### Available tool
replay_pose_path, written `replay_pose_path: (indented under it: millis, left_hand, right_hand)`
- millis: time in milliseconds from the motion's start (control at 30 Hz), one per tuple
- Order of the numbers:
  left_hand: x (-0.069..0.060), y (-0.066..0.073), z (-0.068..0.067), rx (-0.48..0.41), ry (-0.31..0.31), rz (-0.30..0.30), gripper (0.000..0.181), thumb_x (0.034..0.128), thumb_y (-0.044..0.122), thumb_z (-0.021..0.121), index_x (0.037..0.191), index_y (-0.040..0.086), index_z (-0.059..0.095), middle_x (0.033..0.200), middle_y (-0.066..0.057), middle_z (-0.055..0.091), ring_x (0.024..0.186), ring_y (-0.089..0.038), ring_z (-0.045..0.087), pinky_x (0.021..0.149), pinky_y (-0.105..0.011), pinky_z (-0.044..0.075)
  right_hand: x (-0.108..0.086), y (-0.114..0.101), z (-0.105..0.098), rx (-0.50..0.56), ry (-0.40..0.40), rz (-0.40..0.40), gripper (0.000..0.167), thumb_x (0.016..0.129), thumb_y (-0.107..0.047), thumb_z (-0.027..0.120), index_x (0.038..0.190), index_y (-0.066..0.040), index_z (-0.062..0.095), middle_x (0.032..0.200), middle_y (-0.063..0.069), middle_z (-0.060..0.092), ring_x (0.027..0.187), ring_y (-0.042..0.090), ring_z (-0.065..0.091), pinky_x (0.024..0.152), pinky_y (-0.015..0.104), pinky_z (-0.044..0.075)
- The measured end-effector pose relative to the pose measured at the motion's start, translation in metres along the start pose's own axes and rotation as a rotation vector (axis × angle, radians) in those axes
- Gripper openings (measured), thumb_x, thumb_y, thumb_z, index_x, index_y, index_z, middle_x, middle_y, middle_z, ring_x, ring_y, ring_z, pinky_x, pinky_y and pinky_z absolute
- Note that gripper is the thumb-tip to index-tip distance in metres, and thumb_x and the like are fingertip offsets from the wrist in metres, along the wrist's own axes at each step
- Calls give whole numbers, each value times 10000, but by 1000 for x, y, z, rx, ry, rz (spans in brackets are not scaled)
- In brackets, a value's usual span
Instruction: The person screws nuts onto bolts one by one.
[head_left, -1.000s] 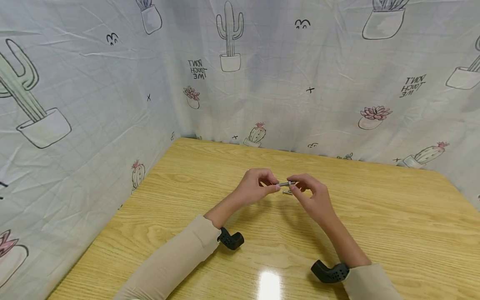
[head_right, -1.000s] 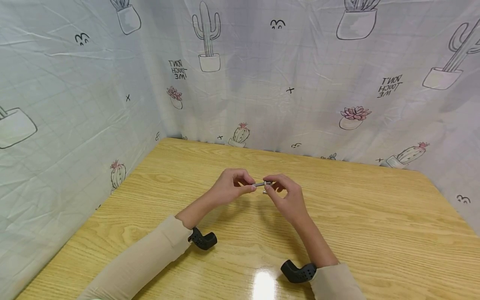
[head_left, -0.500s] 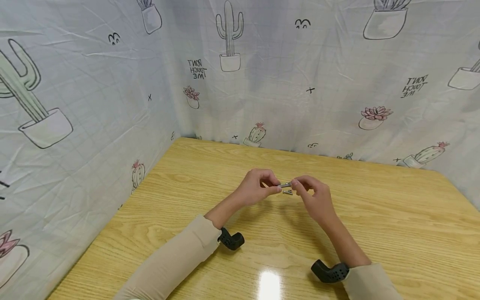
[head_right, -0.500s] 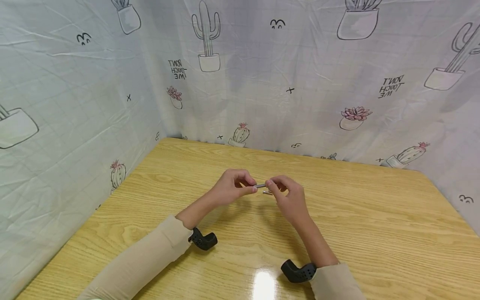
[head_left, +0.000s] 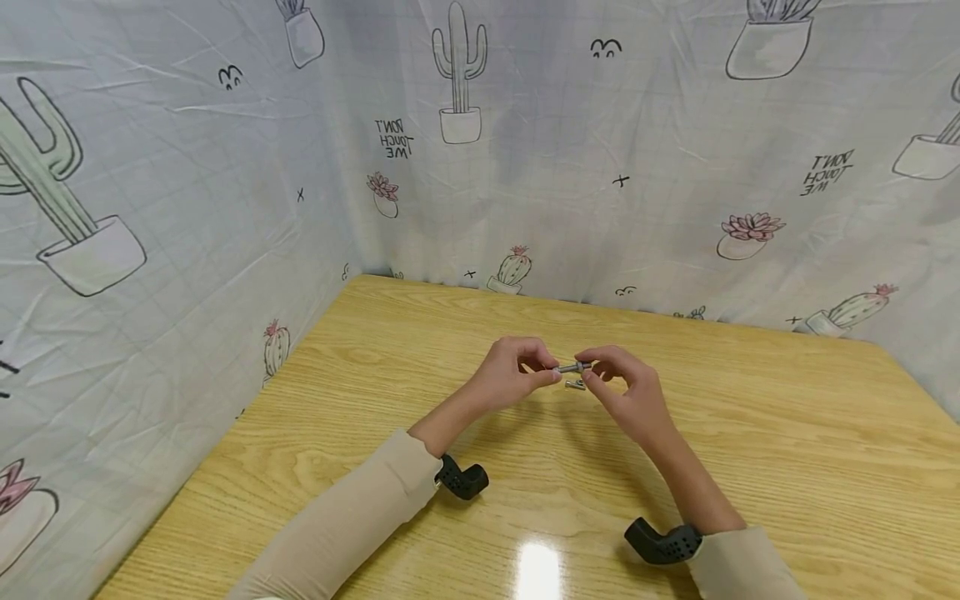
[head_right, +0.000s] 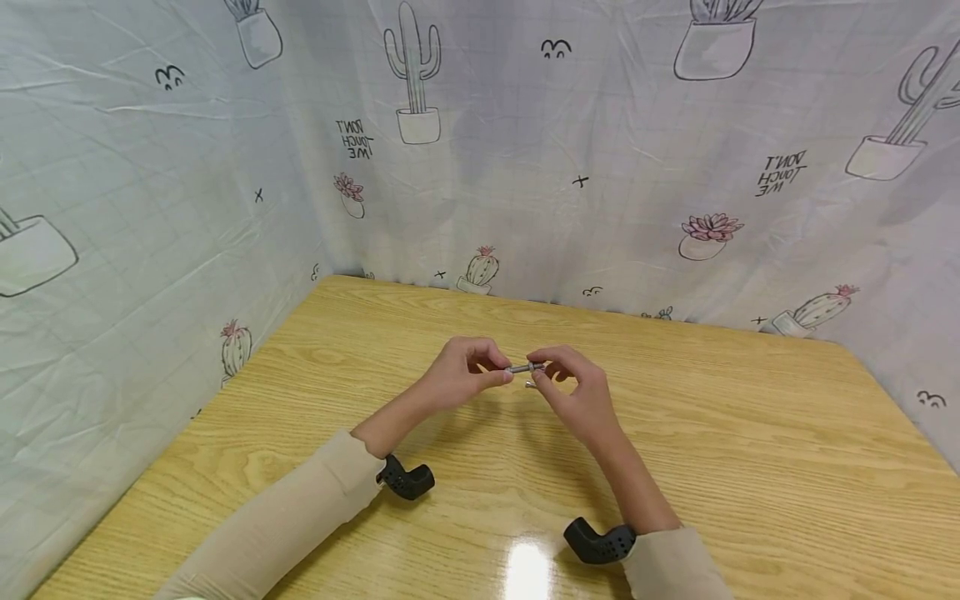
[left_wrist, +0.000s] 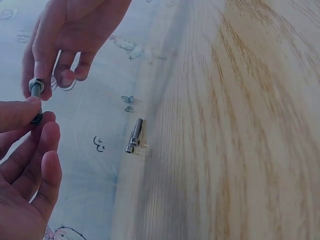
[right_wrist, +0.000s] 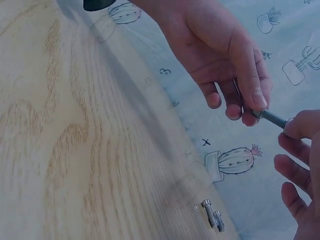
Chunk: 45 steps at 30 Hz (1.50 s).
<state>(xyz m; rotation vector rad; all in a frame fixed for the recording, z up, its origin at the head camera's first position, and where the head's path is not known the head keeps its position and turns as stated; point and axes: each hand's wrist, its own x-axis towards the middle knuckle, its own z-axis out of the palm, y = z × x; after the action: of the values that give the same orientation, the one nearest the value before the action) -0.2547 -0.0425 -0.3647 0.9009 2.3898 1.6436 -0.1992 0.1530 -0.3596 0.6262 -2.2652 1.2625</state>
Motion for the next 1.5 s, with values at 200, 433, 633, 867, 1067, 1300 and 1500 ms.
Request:
replay_pose_path:
  millis: [200, 433, 633, 867, 1067, 1300, 1500]
  left_hand:
    - [-1, -2, 1, 7, -1, 2, 90, 896, 155, 699, 916, 67, 699, 902, -68, 689, 847, -359, 674, 617, -223, 505]
    - [-3, -4, 4, 8, -15, 10, 85, 896, 162, 700, 904, 77, 695, 909, -60, 678, 821, -317, 665, 632, -225, 517]
    - [-4, -4, 6, 12, -13, 13, 68, 890, 151, 706, 887, 85, 695, 904, -51, 679, 780, -222, 651, 638, -226, 522]
    - [-6, -4, 7, 21, 15, 11, 71, 894, 150, 701, 902, 80, 703, 894, -49, 677, 813, -327, 663, 614, -222, 507]
    - [-6, -5, 7, 28, 24, 17, 85, 889, 152, 706, 914, 70, 703, 886, -53, 681, 803, -297, 669, 618, -226, 517]
    - [-7, -4, 7, 23, 20, 12, 71, 892, 146, 702, 905, 76, 701, 890, -58, 682, 825, -346, 670, 611, -221, 509]
    - [-8, -5, 7, 14, 6, 21, 92, 896, 161, 699, 891, 68, 694, 906, -74, 681, 831, -356, 664, 615, -215, 511]
  right_hand:
    - [-4, 30, 5, -46, 18, 9, 215, 876, 21, 666, 1063, -80, 703, 988, 74, 701, 808, 17, 578, 738, 171, 471]
    - [-8, 36, 6, -77, 28, 31, 85, 913, -74, 656, 969, -99, 716, 878, 27, 700, 761, 11, 563, 723, 162, 469]
    - [-9, 36, 6, -72, 23, 86, 142, 976, -142, 577, 996, -99, 712, 839, 68, 688, 683, 107, 580, 616, 246, 460]
    - [-11, 36, 5, 34, 11, -2, 244, 931, 13, 592, 1152, -61, 663, 1052, 116, 691, 805, 42, 609, 753, 168, 463]
    - [-11, 39, 8, 5, 30, -66, 271, 842, 117, 647, 1082, -5, 676, 998, 152, 688, 794, 61, 595, 724, 185, 469]
    - [-12, 40, 10, -29, 39, -66, 249, 849, 78, 666, 1067, -40, 691, 978, 99, 701, 794, 26, 585, 728, 178, 473]
    - [-14, 39, 9, -40, 40, -38, 150, 888, -12, 662, 1020, -71, 699, 935, 45, 699, 793, 5, 572, 740, 141, 460]
